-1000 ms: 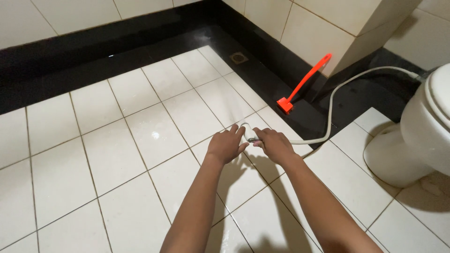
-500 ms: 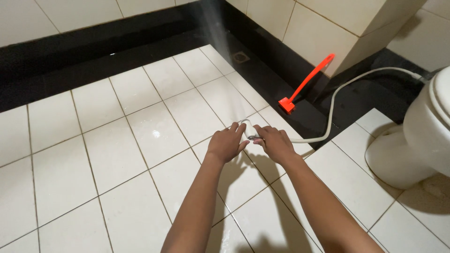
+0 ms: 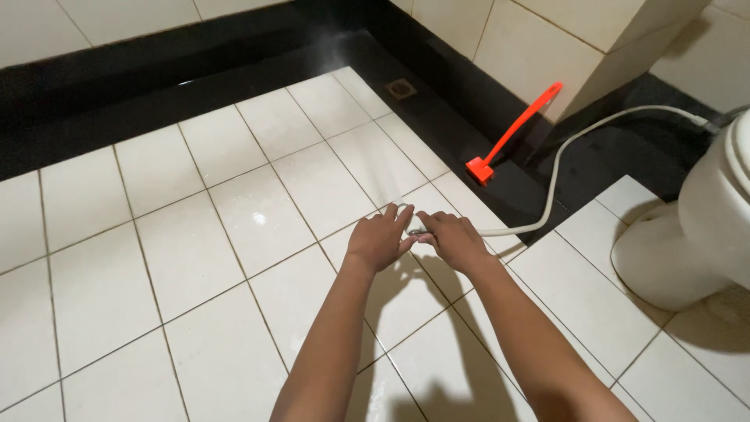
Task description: The person wipes the bathroom wall with a yellow sponge, then uses a white cloth to wipe the toilet tank and seat. They proceed to clean the tiled floor using a handheld bidet sprayer, directing water across the surface.
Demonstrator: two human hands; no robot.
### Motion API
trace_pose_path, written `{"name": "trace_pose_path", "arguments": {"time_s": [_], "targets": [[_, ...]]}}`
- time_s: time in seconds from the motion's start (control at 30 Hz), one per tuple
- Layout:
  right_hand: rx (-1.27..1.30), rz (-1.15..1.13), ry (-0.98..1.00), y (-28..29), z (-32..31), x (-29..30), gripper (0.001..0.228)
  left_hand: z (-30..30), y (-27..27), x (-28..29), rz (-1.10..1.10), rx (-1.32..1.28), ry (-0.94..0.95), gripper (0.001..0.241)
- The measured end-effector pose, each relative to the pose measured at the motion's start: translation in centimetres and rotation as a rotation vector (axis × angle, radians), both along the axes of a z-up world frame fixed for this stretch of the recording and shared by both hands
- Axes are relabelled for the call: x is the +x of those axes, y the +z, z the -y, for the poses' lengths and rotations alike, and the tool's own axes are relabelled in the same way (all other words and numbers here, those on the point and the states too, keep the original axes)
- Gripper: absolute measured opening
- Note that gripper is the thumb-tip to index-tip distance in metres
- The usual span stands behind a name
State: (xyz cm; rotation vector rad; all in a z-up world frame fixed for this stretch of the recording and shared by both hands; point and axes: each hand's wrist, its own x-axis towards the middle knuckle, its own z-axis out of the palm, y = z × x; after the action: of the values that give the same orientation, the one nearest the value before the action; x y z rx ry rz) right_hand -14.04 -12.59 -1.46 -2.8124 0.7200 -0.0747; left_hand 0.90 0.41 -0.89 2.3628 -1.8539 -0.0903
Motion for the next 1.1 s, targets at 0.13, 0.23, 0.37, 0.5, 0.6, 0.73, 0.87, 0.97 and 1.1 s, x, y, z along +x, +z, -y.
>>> {"name": "trace_pose_path", "arguments": {"time_s": [0.13,0.23,0.37,0.5,0.6,0.73,0.87,0.97,1.1], "targets": [[0.011,-0.009,-0.007,-0.1,-0.4,0.3,0.055,0.1,-0.5,0.2,-0.024,0.057,0.0,0.063],[0.081,-0.061,-0.058,0.5,-1.3,0.8,0.057,0.2,-2.0,0.5,-0.058,0.043,-0.001,0.062],[0.118,-0.144,-0.062,-1.2,-1.3,1.8,0.059,-0.1,-2.1,1.3,-0.084,0.021,0.025,0.056],[0.082,-0.222,0.038,-4.7,-1.4,2.9,0.057,-0.7,-2.1,2.1,-0.142,0.178,0.087,0.052],[0.08,-0.283,0.089,-5.7,-2.5,3.9,0.056,-1.1,-5.1,3.0,-0.175,0.206,0.16,0.046],[0.064,-0.281,0.188,-11.0,-2.3,5.6,0.057,-2.6,-7.4,4.9,-0.226,0.223,0.317,0.036],[0.064,-0.223,0.308,-13.7,-3.6,5.7,0.056,-5.4,-9.2,5.2,-0.249,0.248,0.453,0.03],[0.061,-0.191,0.365,-14.0,-4.4,5.7,0.056,-7.1,-11.2,4.6,-0.255,0.233,0.486,0.028],[0.053,-0.128,0.377,-14.8,-4.5,6.5,0.057,-8.5,-11.4,3.6,-0.267,0.251,0.508,0.03]]}}
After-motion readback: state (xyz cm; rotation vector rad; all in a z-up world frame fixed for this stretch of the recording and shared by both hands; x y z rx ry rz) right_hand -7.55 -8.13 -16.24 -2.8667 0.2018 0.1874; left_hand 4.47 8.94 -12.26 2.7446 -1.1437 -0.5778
